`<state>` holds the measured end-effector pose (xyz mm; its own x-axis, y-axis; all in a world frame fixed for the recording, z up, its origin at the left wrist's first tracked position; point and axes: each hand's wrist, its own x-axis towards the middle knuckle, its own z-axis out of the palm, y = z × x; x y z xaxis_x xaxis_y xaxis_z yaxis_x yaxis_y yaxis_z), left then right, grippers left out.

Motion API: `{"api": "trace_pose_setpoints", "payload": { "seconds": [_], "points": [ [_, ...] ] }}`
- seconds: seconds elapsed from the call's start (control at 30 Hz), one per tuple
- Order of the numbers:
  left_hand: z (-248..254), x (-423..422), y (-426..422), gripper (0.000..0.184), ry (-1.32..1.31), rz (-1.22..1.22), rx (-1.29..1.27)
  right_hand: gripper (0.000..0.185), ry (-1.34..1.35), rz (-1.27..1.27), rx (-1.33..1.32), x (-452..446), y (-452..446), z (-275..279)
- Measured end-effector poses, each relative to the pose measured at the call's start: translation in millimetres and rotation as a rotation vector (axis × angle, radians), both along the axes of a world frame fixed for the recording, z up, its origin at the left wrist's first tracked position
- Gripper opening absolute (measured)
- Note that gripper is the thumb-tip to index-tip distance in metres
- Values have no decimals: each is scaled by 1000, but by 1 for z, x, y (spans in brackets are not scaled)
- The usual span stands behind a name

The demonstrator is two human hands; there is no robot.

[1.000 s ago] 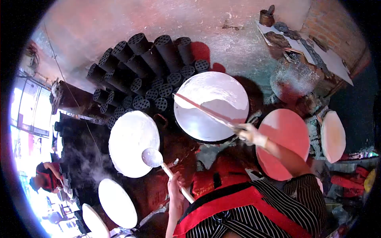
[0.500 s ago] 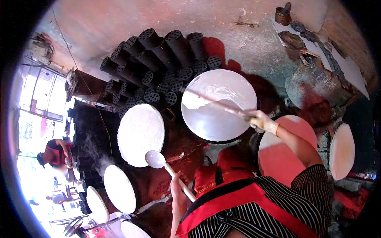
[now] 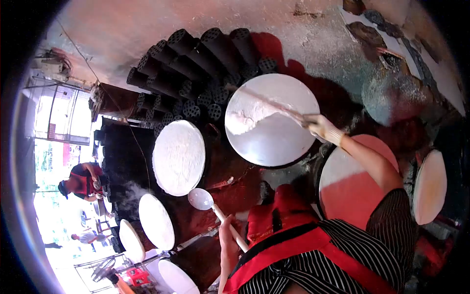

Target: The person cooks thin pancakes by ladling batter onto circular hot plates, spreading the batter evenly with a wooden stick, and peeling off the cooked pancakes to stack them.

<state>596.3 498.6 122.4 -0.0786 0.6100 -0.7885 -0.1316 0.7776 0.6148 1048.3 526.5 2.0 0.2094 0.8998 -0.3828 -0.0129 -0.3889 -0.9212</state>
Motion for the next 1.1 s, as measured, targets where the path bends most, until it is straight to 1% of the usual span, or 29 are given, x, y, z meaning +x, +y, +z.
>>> {"api": "trace_pose_setpoints", "payload": {
  "seconds": [0.03,0.07,0.1,0.13,0.17,0.2,0.27,0.33,0.37,0.4,0.43,0.47,0.5,0.53,0.6,0.63,0.67,0.7,0.73,0.8,0.83,0.87,0.9,0.93,0.97,1.0,1.03,1.07,1.1],
  "points": [
    [-12,-14,-3,14,-60,-18,1,32,-56,-43,-15,-19,4,32],
    [-22,-25,-5,15,-120,-35,1,27,-15,4,-82,-30,4,42],
    [-30,-32,-4,16,-134,-30,3,27,52,97,-120,-35,-9,39],
    [-37,-37,1,17,-154,-28,8,27,116,186,-153,-39,-26,34],
    [-40,-40,5,18,-176,-27,11,29,24,215,-113,-44,-46,4],
    [-36,-38,8,19,-156,-49,10,32,171,170,-56,-55,-70,21],
    [-23,-22,18,21,-122,-94,16,36,124,149,-248,-60,-106,44],
    [-11,-11,28,22,-37,-136,-54,36,68,-19,-170,-76,-122,35],
    [-38,-35,36,20,-192,-204,-97,34,133,-166,85,-85,-123,-2],
    [-38,-34,41,17,-192,-286,-77,34,142,-445,-81,-109,-109,42],
    [-33,-33,47,16,-217,-323,-72,35,58,-575,70,-123,-97,20],
    [-28,-35,52,16,-242,-361,-67,34,-17,-546,90,-140,-92,6],
    [-48,-49,60,17,-290,-401,-3,33,-93,-520,109,-155,-87,-7],
    [-41,-53,66,18,-301,-443,-3,32,-169,-496,128,-174,-79,0],
    [-28,-58,78,21,-337,-516,-2,33,120,-243,-83,-209,-115,39],
    [-44,-75,90,25,-365,-540,6,36,297,-267,-47,-225,-137,39],
    [-43,-85,97,26,-326,-576,14,39,222,-286,-9,-239,-156,30],
    [-38,-92,102,27,-288,-607,22,40,112,-318,-55,-256,-173,45],
    [-39,-100,106,28,-252,-633,33,43,-80,-346,-26,-272,-190,37],
    [-52,-129,117,32,-177,-678,63,41,165,-699,43,-315,-194,13],
    [-58,-144,121,34,-139,-696,78,34,309,-834,185,-331,-177,-20],
    [-59,-157,120,38,-144,-655,50,20,634,-902,257,-347,-150,-44],
    [-55,-170,117,42,-148,-610,21,22,779,-878,255,-372,-105,-1],
    [-51,-185,114,46,-149,-567,-5,23,572,-1009,159,-389,-57,-15],
    [-49,-201,112,57,-177,-568,4,22,447,-854,273,-399,-15,-4],
    [-69,-225,113,60,-215,-556,-9,29,474,-866,337,-402,36,-19],
    [-35,-222,105,60,-147,-523,-9,41,93,-714,295,-400,76,-21],
    [-2,-219,96,60,-81,-491,-11,39,185,-727,385,-402,120,-34],
    [-9,-229,94,60,-126,-466,21,37,114,-820,324,-404,155,-31]
  ]
}}
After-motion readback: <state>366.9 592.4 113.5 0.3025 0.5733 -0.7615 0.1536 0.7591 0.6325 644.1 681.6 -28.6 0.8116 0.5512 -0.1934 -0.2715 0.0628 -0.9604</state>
